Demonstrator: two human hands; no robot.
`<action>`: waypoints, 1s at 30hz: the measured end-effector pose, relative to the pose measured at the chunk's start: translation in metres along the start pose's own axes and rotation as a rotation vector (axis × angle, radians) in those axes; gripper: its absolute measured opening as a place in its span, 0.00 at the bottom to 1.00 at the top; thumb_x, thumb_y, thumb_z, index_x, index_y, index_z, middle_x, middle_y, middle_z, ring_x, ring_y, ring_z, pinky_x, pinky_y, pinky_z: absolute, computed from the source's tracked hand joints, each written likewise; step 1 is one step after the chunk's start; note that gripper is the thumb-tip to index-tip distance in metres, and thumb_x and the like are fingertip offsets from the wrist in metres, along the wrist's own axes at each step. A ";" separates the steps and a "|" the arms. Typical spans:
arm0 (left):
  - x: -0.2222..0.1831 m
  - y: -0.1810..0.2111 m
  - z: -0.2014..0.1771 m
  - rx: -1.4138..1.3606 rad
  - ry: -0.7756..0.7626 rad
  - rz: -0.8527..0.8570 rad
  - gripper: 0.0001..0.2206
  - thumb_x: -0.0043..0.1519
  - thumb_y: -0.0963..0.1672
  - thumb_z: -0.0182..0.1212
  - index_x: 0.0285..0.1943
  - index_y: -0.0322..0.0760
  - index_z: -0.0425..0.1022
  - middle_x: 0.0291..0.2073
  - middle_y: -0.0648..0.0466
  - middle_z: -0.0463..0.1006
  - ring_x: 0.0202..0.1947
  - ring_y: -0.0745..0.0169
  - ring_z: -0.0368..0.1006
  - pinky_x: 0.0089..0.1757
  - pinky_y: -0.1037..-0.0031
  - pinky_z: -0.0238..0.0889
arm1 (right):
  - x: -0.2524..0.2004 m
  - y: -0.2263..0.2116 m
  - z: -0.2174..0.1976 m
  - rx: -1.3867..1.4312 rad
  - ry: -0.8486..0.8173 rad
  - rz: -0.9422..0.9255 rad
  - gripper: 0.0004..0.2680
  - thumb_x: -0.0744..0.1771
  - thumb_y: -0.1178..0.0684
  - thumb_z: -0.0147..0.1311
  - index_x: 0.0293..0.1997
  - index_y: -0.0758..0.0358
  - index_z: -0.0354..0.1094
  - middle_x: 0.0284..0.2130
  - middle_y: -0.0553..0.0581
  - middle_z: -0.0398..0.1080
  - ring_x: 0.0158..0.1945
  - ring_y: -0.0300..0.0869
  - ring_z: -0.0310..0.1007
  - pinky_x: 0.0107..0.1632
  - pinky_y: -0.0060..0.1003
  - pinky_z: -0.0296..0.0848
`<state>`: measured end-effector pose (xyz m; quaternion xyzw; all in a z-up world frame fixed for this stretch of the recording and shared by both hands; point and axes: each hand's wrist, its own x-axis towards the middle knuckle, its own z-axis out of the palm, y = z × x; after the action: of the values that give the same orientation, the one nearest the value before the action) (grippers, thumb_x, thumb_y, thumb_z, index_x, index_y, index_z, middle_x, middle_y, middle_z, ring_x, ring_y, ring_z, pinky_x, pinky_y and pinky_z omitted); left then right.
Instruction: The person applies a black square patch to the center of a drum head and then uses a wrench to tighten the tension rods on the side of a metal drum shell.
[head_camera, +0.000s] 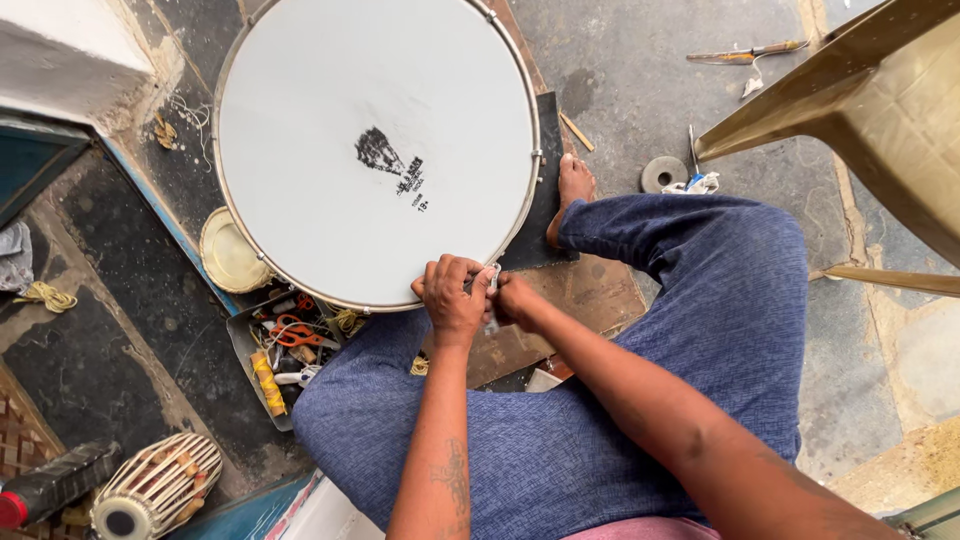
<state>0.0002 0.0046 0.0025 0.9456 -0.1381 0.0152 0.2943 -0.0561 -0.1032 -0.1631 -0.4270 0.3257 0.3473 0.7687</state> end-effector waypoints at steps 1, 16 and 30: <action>-0.002 0.001 0.000 0.000 -0.004 -0.007 0.10 0.54 0.49 0.73 0.33 0.49 0.75 0.34 0.64 0.75 0.41 0.60 0.69 0.47 0.62 0.51 | 0.000 -0.001 -0.011 -0.088 -0.011 0.032 0.05 0.71 0.51 0.47 0.43 0.58 0.67 0.21 0.47 0.64 0.21 0.39 0.59 0.23 0.36 0.58; -0.005 -0.004 0.001 0.009 -0.009 0.028 0.11 0.57 0.49 0.73 0.33 0.47 0.74 0.33 0.62 0.73 0.41 0.59 0.68 0.47 0.60 0.49 | 0.018 -0.031 -0.090 -0.869 -0.278 0.284 0.07 0.69 0.54 0.46 0.50 0.55 0.67 0.36 0.51 0.78 0.39 0.46 0.80 0.39 0.47 0.77; -0.001 -0.004 0.004 -0.031 -0.038 -0.044 0.10 0.55 0.49 0.73 0.32 0.48 0.75 0.31 0.65 0.74 0.40 0.62 0.69 0.49 0.62 0.50 | -0.009 0.022 0.056 0.261 0.341 -0.075 0.06 0.71 0.49 0.44 0.51 0.54 0.62 0.36 0.55 0.72 0.35 0.46 0.72 0.34 0.49 0.76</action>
<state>0.0004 0.0058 -0.0032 0.9438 -0.1229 -0.0114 0.3066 -0.0675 -0.0472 -0.1416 -0.3882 0.4773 0.1961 0.7635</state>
